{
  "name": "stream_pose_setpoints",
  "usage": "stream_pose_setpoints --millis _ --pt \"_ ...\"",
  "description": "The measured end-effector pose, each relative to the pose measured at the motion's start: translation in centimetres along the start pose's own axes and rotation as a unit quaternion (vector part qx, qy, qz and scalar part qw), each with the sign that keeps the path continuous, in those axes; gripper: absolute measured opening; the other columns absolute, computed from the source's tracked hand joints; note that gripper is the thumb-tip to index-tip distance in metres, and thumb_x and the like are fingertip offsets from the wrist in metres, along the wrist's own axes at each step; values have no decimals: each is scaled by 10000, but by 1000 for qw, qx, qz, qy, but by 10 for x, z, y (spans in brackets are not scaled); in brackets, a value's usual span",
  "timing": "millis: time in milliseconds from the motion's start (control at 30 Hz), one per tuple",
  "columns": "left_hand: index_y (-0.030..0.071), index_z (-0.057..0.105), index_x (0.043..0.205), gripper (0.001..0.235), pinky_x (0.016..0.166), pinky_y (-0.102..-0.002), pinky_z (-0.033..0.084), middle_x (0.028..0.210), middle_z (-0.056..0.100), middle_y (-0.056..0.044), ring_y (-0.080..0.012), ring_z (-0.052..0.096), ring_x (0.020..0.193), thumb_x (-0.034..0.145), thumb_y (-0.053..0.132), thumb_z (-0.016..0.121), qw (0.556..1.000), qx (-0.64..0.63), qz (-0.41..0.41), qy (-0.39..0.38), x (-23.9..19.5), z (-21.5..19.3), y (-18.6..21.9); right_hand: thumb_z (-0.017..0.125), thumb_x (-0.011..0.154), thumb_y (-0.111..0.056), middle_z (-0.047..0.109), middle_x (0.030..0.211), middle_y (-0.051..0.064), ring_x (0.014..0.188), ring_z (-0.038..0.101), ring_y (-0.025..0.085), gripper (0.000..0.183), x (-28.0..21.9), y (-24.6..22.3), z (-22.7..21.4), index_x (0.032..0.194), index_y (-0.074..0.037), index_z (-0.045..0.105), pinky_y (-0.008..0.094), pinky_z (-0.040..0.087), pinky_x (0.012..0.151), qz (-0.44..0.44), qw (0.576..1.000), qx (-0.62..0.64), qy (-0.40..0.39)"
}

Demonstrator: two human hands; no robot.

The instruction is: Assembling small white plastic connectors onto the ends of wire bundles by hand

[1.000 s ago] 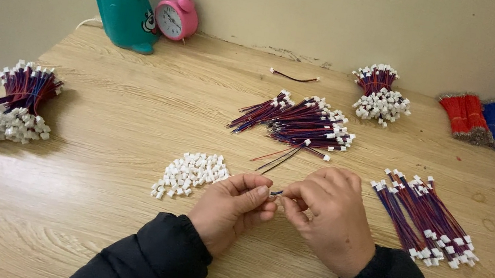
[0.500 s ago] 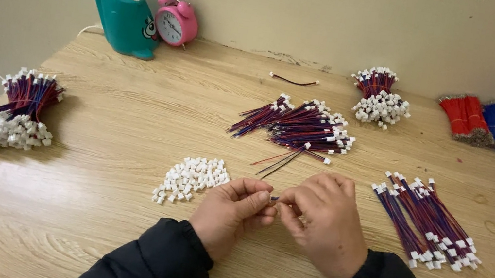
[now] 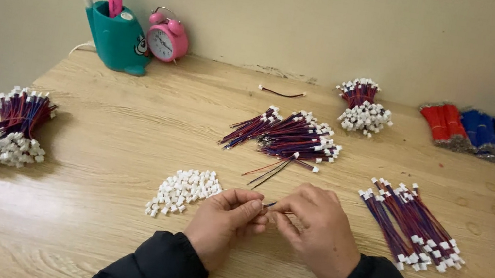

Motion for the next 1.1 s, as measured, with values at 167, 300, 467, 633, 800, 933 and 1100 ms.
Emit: stream_pose_setpoints --millis 167,300,467,633,800,933,1100 --pt "-39 630 993 139 627 -317 582 776 653 -180 -228 645 657 861 -25 672 998 56 10 3 11 -8 -11 688 828 -149 579 765 2 674 578 154 29 -12 23 2 824 -150 659 288 442 625 0 1000 8 -23" --pt "-31 639 1014 124 630 -339 610 803 622 -157 -227 646 669 890 -31 648 996 86 21 27 6 -4 2 752 782 -247 628 762 -40 734 611 146 56 -25 49 9 798 -213 711 271 455 677 114 983 -17 -146" --pt "-19 639 1023 138 591 -349 614 769 618 -141 -209 641 630 885 -19 649 993 101 53 28 13 -10 12 688 830 -251 740 872 -21 793 665 147 97 14 59 5 893 -192 733 312 516 734 142 978 -44 -145" --pt "-5 623 1020 127 480 -313 525 653 576 -151 -210 570 483 893 -5 625 985 132 103 30 27 -17 4 598 870 -316 524 898 32 830 528 220 348 54 82 39 1207 -267 670 409 410 704 58 971 -184 -142" --pt "3 657 940 64 427 -284 498 619 586 -131 -181 558 459 880 -15 652 979 171 100 51 17 -10 11 535 931 -441 510 976 -23 937 459 216 230 66 87 53 1026 -294 685 401 340 826 139 926 -257 -240" --pt "-4 694 962 88 456 -281 521 641 607 -110 -164 574 482 881 5 659 972 209 94 51 10 -4 20 513 928 -361 517 928 -41 928 449 193 219 61 92 45 897 -244 695 395 317 850 124 946 -215 -208" --pt "63 648 1085 198 765 -344 521 989 685 -89 -247 656 886 904 112 583 610 555 566 0 -40 30 66 400 961 -414 713 966 -80 962 573 150 284 63 48 3 925 -260 635 434 290 1028 188 941 -179 -215"
Point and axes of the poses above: each hand's wrist, its own x-axis towards the middle knuckle, its own z-axis out of the palm, y = z × x, the point moved 3 cm from there along x, towards the middle knuckle
